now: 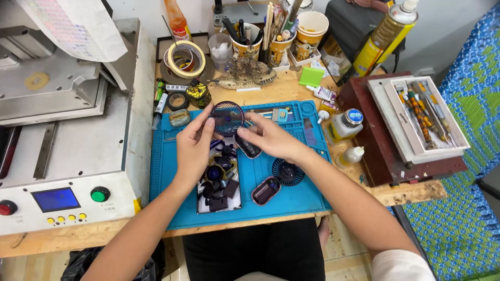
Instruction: Repairing a small handheld fan by assembling internal components and adjusting them with a tool
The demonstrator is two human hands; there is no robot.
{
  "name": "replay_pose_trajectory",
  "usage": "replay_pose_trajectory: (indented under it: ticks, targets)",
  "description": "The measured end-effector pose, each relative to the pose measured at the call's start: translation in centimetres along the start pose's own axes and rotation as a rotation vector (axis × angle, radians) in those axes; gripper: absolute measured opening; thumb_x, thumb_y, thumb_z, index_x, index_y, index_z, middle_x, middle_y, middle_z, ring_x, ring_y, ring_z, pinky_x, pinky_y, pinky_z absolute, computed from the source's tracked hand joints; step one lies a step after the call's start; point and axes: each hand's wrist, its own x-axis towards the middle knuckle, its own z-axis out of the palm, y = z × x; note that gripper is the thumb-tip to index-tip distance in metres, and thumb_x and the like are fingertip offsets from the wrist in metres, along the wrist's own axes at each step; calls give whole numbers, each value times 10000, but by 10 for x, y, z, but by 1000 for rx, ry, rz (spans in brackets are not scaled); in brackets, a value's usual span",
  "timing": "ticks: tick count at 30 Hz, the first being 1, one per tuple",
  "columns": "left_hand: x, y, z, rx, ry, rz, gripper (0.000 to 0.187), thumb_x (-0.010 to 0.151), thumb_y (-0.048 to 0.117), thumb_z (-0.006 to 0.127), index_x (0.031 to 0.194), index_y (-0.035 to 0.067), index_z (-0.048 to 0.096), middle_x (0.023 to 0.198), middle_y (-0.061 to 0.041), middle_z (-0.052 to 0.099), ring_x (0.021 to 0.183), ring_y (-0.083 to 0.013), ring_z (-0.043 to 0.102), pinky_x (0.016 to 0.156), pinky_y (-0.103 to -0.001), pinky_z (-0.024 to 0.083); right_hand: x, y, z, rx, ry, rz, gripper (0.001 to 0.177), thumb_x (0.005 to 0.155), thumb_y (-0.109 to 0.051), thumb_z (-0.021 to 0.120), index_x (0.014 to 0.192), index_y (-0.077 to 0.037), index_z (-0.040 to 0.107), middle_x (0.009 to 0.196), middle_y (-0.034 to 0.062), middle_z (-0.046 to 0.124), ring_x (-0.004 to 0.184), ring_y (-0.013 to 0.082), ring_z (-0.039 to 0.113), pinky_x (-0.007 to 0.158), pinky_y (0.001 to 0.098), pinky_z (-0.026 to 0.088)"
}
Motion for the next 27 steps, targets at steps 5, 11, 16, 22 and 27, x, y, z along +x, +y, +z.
replay_pose_trajectory:
  ticks: [5,11,16,22,27]
  targets:
    - [-10,6,12,-7,-69,45,492,1206,72,644,1693,109,592,1214,-197,810,972,-264,859,922,-428,716,15,40,-15,117,77,-70,552,1157,-294,746,1626,-55,581,1099,147,835,924,180,813,746,296,678]
    - [-7,-1,8,63,-179,-24,827,1066,197,886,1774,107,467,1280,-204,793,1097,-297,813,988,-437,678,15,24,-17,214,249,-103,419,1144,-243,786,1513,-87,664,1031,101,815,884,172,828,714,310,731]
    - [-12,11,13,55,-291,-35,1010,991,184,958,1805,100,365,1160,-198,785,1104,-385,840,1063,-564,660,6,10,-1,270,347,-43,608,1115,-292,816,1639,-85,589,1088,86,743,983,187,795,806,379,785]
    - [-7,10,6,-50,-270,-156,851,1086,32,781,1807,66,329,1117,-193,804,1081,-295,836,1043,-501,650,6,13,0,123,47,-73,890,1053,-147,872,1793,-98,379,1308,181,783,1197,246,772,1027,446,693]
    - [-14,18,7,-35,-282,-181,705,1089,35,771,1738,136,514,1106,-192,883,1014,-271,883,996,-455,680,8,30,-3,260,68,-181,813,967,-56,946,1645,-166,512,1219,89,812,1127,172,786,1030,399,682]
